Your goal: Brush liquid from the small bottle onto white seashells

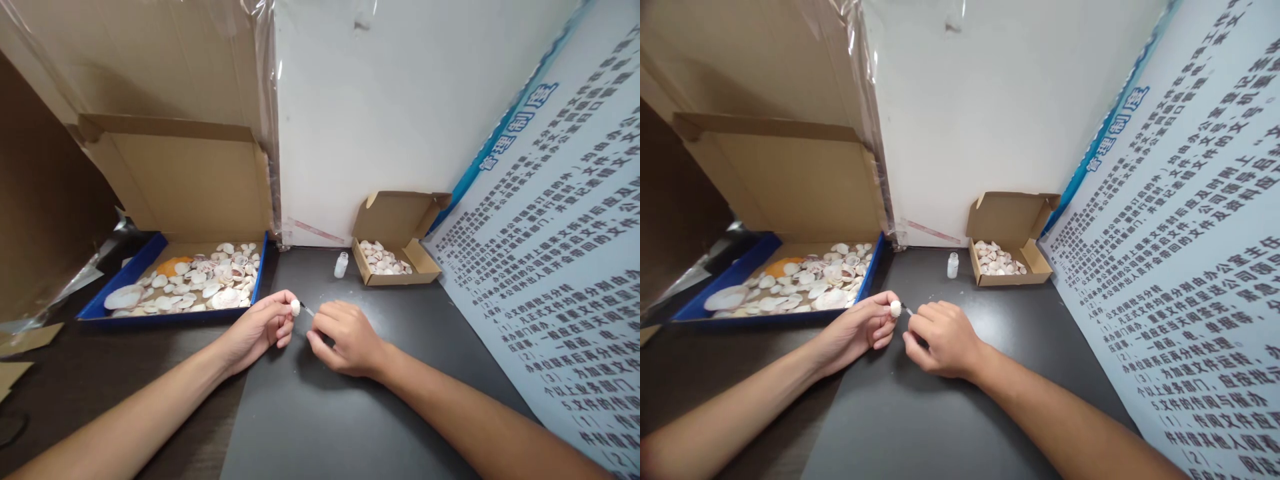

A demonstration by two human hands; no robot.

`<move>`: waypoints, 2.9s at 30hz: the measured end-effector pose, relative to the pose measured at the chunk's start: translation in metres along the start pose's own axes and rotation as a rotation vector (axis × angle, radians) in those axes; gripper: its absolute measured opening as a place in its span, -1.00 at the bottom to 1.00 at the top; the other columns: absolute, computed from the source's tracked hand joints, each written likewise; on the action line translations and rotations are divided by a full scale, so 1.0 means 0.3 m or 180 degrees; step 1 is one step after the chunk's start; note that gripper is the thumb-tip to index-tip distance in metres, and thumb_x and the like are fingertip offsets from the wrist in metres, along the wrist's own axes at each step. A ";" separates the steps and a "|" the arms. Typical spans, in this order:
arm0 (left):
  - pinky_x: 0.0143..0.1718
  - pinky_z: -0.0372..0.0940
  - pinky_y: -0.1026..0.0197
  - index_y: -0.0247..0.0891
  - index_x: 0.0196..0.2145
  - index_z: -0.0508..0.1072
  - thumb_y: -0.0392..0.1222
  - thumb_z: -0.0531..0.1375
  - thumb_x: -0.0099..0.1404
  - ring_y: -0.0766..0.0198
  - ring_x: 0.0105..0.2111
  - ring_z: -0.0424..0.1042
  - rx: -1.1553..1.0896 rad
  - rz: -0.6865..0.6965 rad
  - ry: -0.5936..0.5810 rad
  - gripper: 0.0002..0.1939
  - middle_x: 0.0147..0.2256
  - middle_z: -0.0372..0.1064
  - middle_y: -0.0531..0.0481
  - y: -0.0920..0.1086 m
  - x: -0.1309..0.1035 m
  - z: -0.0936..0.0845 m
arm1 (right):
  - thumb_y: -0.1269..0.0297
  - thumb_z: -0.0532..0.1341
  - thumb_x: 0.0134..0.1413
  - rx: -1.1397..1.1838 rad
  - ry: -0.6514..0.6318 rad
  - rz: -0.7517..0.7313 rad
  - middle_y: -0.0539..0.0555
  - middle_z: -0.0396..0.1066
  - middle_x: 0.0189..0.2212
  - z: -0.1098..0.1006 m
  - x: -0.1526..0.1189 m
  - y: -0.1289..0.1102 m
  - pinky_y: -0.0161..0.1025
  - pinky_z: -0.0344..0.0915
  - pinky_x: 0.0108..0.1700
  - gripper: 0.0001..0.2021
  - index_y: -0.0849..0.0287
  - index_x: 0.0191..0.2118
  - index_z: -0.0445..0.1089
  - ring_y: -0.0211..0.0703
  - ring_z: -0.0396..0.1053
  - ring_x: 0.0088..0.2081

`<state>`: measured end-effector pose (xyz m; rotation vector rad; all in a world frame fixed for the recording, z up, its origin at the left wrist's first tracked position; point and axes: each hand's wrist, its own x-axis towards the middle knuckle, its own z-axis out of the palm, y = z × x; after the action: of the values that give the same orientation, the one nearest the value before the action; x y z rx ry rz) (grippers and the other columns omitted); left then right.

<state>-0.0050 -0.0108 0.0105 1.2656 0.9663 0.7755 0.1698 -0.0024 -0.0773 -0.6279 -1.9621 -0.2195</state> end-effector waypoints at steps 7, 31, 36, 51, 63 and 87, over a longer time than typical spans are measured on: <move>-0.60 0.11 0.40 -0.26 -0.34 0.30 -0.19 0.26 0.20 0.46 -0.62 0.06 0.0128 0.0039 0.0005 -0.82 -0.60 0.05 0.19 -0.008 0.006 -0.007 | 0.31 0.02 0.17 0.0021 0.0001 -0.0113 0.00 0.21 -0.58 0.006 -0.004 -0.001 -0.26 -0.02 -0.40 -0.75 0.18 -0.52 0.24 -0.26 0.08 -0.51; -0.59 0.24 0.37 -0.28 -0.37 0.32 -0.21 0.24 0.20 0.46 -0.62 0.07 0.0252 0.0162 0.0069 -0.86 -0.58 0.09 0.17 -0.007 0.004 -0.007 | 0.31 0.03 0.15 0.0058 0.0144 -0.0038 0.00 0.20 -0.60 0.002 -0.001 0.000 -0.28 -0.02 -0.41 -0.74 0.18 -0.55 0.24 -0.27 0.06 -0.52; -0.59 0.24 0.36 -0.28 -0.37 0.32 -0.21 0.23 0.20 0.46 -0.62 0.06 0.0271 0.0151 0.0065 -0.86 -0.56 0.10 0.16 -0.007 0.004 -0.006 | 0.32 0.04 0.14 0.0000 0.0115 -0.0041 -0.01 0.18 -0.62 0.001 -0.001 -0.001 -0.26 -0.04 -0.42 -0.73 0.18 -0.57 0.22 -0.26 0.04 -0.52; -0.61 0.26 0.35 -0.28 -0.36 0.32 -0.21 0.26 0.18 0.47 -0.63 0.08 0.0281 0.0150 0.0078 -0.83 -0.56 0.11 0.16 -0.016 0.009 -0.013 | 0.33 0.04 0.13 0.0049 0.0184 -0.0081 -0.01 0.20 -0.59 0.012 -0.003 -0.003 -0.28 -0.03 -0.41 -0.77 0.19 -0.53 0.24 -0.27 0.05 -0.51; -0.64 0.28 0.35 -0.30 -0.35 0.34 -0.24 0.22 0.21 0.49 -0.64 0.10 0.0155 0.0231 0.0097 -0.89 -0.46 0.18 0.13 -0.020 0.012 -0.016 | 0.34 0.04 0.14 -0.0114 0.0067 -0.0175 -0.01 0.20 -0.60 0.019 -0.005 -0.008 -0.26 -0.05 -0.41 -0.75 0.19 -0.56 0.23 -0.26 0.04 -0.50; -0.65 0.24 0.37 -0.26 -0.39 0.29 -0.22 0.25 0.16 0.47 -0.65 0.08 0.0211 0.0157 0.0129 -0.83 -0.57 0.11 0.17 -0.015 0.007 -0.010 | 0.32 0.03 0.18 -0.0108 0.0148 -0.0104 -0.01 0.17 -0.64 0.014 -0.008 -0.004 -0.24 -0.08 -0.42 -0.67 0.19 -0.61 0.19 -0.27 0.00 -0.53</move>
<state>-0.0071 -0.0083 0.0058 1.3397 1.0035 0.8160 0.1666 -0.0023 -0.0811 -0.6078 -1.9284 -0.2858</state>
